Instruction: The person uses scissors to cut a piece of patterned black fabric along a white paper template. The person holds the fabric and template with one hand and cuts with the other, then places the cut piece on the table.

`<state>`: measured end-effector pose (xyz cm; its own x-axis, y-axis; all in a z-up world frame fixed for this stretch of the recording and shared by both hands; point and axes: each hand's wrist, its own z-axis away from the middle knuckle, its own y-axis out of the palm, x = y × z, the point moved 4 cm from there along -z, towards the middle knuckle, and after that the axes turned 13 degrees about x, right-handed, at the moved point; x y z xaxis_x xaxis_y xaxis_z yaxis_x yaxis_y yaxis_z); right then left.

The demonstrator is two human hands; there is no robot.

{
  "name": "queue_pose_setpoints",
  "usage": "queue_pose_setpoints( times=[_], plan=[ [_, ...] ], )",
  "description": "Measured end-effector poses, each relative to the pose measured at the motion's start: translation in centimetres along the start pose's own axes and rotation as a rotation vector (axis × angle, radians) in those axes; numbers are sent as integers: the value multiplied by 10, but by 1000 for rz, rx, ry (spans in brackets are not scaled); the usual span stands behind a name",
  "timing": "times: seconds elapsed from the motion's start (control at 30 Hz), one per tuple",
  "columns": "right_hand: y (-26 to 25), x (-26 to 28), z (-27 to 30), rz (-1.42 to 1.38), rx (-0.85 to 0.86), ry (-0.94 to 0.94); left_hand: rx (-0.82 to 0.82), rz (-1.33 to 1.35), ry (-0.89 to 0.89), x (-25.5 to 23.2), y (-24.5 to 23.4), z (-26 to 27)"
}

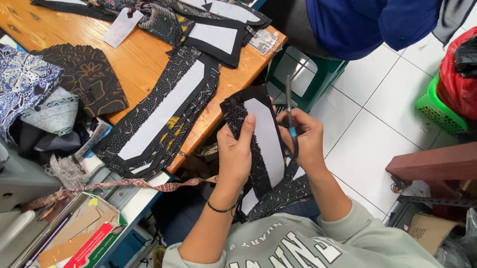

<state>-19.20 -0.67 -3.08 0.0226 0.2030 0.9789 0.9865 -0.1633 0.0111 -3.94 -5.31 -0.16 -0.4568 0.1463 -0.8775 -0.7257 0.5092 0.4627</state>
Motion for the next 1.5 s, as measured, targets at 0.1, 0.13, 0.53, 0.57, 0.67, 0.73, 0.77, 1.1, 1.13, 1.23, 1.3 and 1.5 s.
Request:
queue_pose_setpoints(
  times=[0.1,0.13,0.53,0.57,0.67,0.73,0.77,1.1,1.13,1.23,1.3,1.5],
  plan=[
    [-5,8,-7,-208,34,29,-71,-37,-31,-8,-5,-7],
    [-5,16,-7,-266,89,-67,-12,-128,-40,-11,-5,-7],
    [-18,32,-19,-288,65,-68,505,-32,-380,-18,-12,15],
    [-21,32,-22,-336,45,-60,478,289,-431,-17,-17,21],
    [-23,29,-22,-596,-15,-38,414,-73,-341,2,-28,29],
    [-20,29,-21,-560,-11,-67,376,-744,-161,21,-26,31],
    [-19,30,-20,-540,-10,-82,349,-1073,-52,31,-23,34],
    [-21,33,-27,-210,5,-80,108,-399,-87,74,-35,44],
    [-23,34,-30,-235,-11,-85,165,-598,-74,63,-26,45],
    [-31,40,-36,-363,-25,-109,513,-690,-223,17,0,61],
    [-38,48,-40,-411,8,-137,1067,-285,-322,-24,19,77],
    [-20,51,-38,-256,240,-101,146,-679,264,-86,-8,17]
  ],
)
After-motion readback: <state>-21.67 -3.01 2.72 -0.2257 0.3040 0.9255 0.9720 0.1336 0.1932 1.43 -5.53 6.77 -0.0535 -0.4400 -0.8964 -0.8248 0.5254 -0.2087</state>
